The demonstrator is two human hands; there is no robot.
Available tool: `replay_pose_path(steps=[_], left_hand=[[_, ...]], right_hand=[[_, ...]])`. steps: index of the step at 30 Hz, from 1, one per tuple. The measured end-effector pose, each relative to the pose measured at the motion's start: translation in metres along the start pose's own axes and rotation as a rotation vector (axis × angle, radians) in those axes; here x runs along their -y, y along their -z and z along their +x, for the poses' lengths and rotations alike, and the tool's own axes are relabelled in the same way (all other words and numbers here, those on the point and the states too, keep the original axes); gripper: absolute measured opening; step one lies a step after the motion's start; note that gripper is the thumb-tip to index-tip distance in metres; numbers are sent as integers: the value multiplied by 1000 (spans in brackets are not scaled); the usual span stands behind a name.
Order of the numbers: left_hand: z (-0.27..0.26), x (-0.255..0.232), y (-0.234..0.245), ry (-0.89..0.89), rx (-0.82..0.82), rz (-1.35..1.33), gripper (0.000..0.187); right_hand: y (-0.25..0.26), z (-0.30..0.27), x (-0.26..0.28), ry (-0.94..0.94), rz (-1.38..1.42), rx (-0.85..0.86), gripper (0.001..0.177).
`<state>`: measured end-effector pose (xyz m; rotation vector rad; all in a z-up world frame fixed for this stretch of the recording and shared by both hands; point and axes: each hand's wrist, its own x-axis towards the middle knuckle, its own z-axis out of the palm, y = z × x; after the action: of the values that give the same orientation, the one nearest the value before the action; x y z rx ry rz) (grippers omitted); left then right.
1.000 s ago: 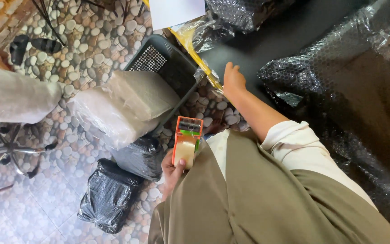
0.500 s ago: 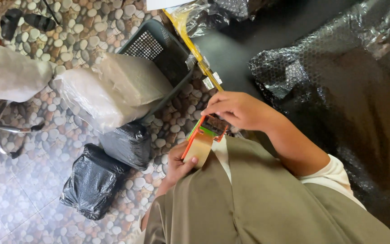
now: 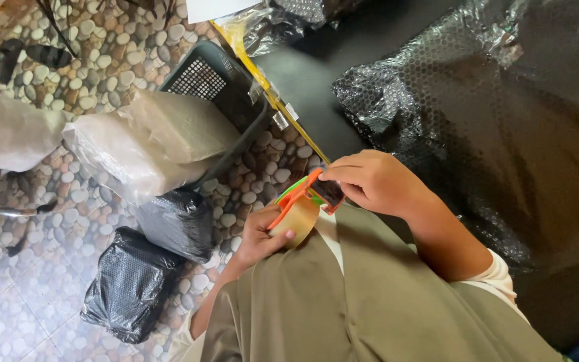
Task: The person places a green tote bag onto a sheet of black bubble wrap on a table, folds the bubble wrap around the bag, and secures it with clear packing tape. The person uses a tape dispenser to apply tape to the seams of the wrapped package.
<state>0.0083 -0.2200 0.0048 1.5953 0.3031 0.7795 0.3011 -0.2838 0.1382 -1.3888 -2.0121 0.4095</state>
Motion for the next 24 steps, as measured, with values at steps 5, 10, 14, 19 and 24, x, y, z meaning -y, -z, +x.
replay_pose_path(steps=[5, 10, 14, 19, 24], left_hand=[[18, -12, -7, -30, 69, -3, 41], [48, -46, -17, -63, 158, 10, 45], [52, -38, -18, -70, 181, 12, 45], [54, -39, -18, -12, 202, 94, 45], [59, -43, -17, 92, 201, 213, 44]], right_hand=[[3, -17, -1, -55, -13, -20, 16], [11, -30, -6, -131, 15, 47, 11], [13, -38, -14, -203, 75, 123, 7], [14, -42, -19, -187, 62, 178, 7], [22, -49, -12, -273, 69, 357, 16]])
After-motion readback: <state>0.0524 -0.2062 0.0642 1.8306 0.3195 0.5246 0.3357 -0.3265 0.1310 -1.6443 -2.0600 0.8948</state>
